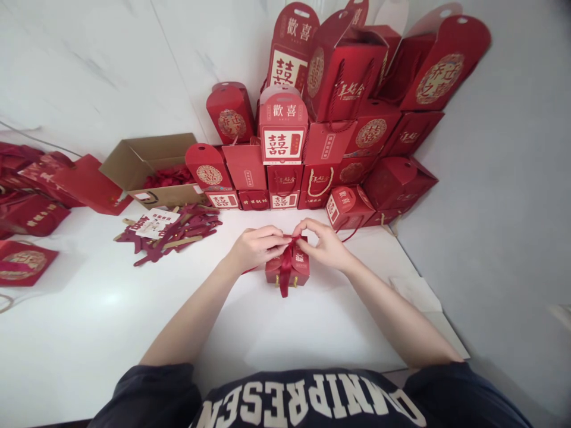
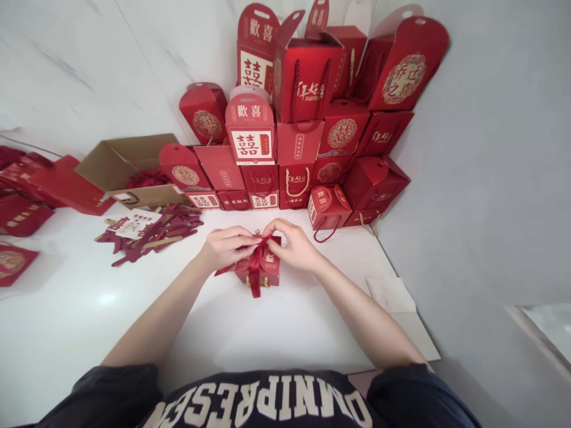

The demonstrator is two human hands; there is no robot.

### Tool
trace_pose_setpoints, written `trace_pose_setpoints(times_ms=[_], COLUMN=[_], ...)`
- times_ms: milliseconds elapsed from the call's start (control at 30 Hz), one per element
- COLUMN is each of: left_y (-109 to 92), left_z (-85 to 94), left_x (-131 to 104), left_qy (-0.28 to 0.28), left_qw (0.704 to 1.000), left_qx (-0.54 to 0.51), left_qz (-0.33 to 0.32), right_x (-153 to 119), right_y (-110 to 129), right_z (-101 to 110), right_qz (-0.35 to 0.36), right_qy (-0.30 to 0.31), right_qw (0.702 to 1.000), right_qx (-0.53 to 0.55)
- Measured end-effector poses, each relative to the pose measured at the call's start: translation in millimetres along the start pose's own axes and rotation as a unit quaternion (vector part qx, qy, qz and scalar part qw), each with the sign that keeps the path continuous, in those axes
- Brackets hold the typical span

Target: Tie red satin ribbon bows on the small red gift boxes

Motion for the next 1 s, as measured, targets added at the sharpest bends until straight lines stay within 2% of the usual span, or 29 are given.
trace_pose_setpoints(times_ms=[67,200,267,333,433,533,600,667,733,800,833,867,900,967,1000], left_y=[1,2,2,1,1,3,4,5,6,6,7,6,6,5,5], left_z=[1.1,2.0,2.4,2.7,3.1,3.1,3.2,1.9,0.0,-1.0,-0.9,-0.6,0.0,1.2,1.5], left_x=[-2,-2,-1,0,0,-1,-2,-2,-2,-1,-1,-1,0,1,1], left_qy=[-0.011,-0.023,-0.024,-0.023,-0.022,-0.023,-0.024,-0.018,-0.009,-0.003,-0.003,-0.003,-0.004,-0.006,-0.005], left_qw=[0.999,0.999,0.999,0.999,0.999,0.999,0.999,0.999,1.0,1.0,1.0,1.0,1.0,1.0,1.0], left_qx=[0.031,0.038,0.03,0.027,0.028,0.03,0.032,0.029,0.02,0.01,0.007,0.005,0.005,0.002,-0.003], left_qz=[-0.001,0.001,0.005,0.001,-0.005,-0.003,-0.002,-0.001,0.002,0.004,0.004,0.003,0.002,0.002,0.004], right_x=[1,4,3,1,-2,-5,-5,-2,-5,-15,-21,-25,-26,-25,-26], right_y=[1,-1,-6,-5,8,26,35,34,20,1,-8,-17,-27,-49,-56], right_z=[7,1,2,5,11,34,54,59,48,26,15,6,0,-6,-11], right_qz=[0.003,-0.001,-0.003,0.024,0.103,0.12,0.079,0.016,-0.063,-0.144,-0.181,-0.217,-0.252,-0.32,-0.343], right_qy=[-0.042,-0.044,-0.067,-0.096,-0.105,-0.144,-0.151,-0.06,0.082,0.22,0.265,0.285,0.275,0.212,0.2], right_qw=[0.999,0.999,0.996,0.986,0.948,0.913,0.917,0.951,0.972,0.962,0.947,0.93,0.914,0.889,0.875], right_qx=[-0.023,-0.027,-0.057,-0.137,-0.282,-0.362,-0.359,-0.303,-0.212,-0.075,0.004,0.088,0.158,0.252,0.278])
Point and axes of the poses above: each hand's wrist, its own x-axis towards the middle knuckle, its own z-axis out of the back of the hand, y = z × x, the point moved 9 cm from there along x, towards the middle knuckle, and after that the axes turned 8 degrees about x, right-handed, at the moved point
